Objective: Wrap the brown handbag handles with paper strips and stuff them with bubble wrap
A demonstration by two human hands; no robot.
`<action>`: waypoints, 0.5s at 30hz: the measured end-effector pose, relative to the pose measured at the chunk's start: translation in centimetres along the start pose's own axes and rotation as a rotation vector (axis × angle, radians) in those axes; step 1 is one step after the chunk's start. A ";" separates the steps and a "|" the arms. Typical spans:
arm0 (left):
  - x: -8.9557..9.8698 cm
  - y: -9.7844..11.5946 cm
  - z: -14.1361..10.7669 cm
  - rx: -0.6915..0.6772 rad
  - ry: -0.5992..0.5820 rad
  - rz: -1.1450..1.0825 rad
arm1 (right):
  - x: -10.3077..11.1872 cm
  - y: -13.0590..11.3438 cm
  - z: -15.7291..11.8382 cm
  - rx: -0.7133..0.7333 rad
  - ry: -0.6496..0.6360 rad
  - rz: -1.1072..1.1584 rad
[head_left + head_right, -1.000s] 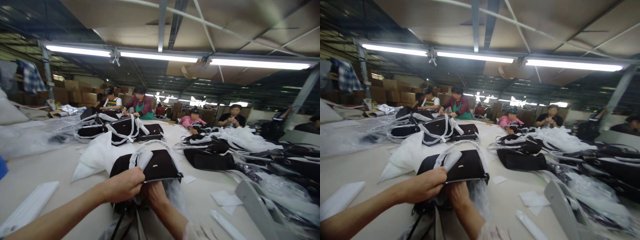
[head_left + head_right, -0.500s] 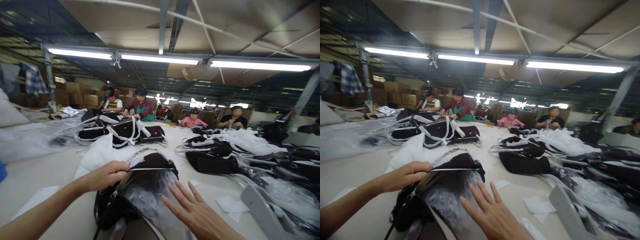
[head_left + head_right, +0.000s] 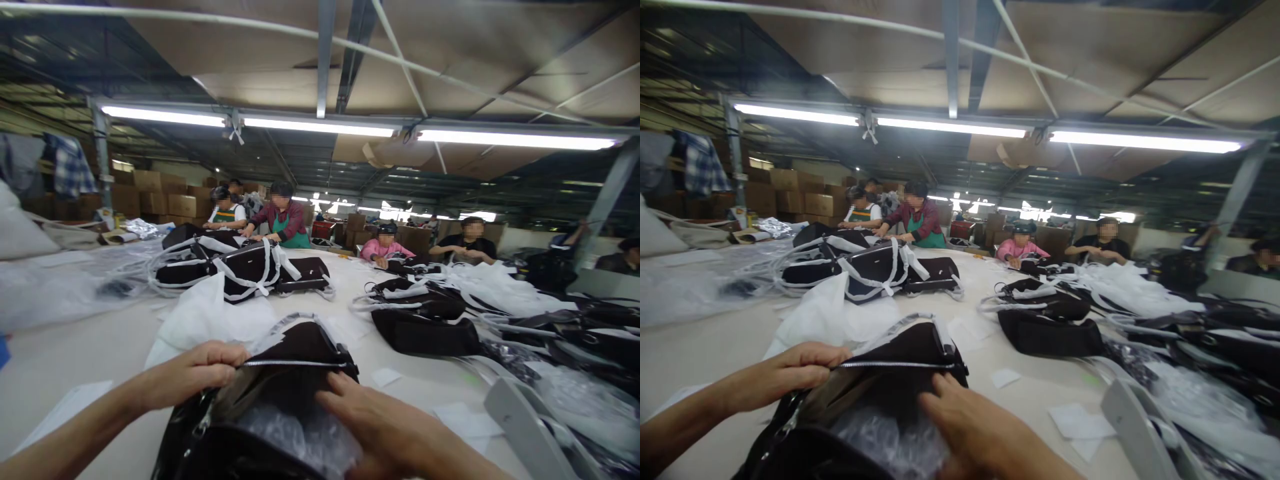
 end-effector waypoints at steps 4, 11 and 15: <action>-1.4 0.6 0.6 -0.043 -0.083 -0.093 | -0.7 2.1 6.5 -0.245 -0.047 -0.010; 0.6 -1.6 -0.5 -0.024 0.015 -0.080 | -1.4 1.0 6.1 -0.048 0.191 -0.013; 0.2 0.3 -1.1 -0.100 0.004 -0.100 | -3.1 -1.9 2.8 0.341 0.490 -0.259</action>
Point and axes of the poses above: each hand's wrist, its own z-axis towards the middle knuckle, its own x-axis out of the back of the hand, y = z × x, the point moved 5 cm from there along z, towards the middle knuckle, and after that the axes turned 6 degrees about -y, right-handed, at the moved point
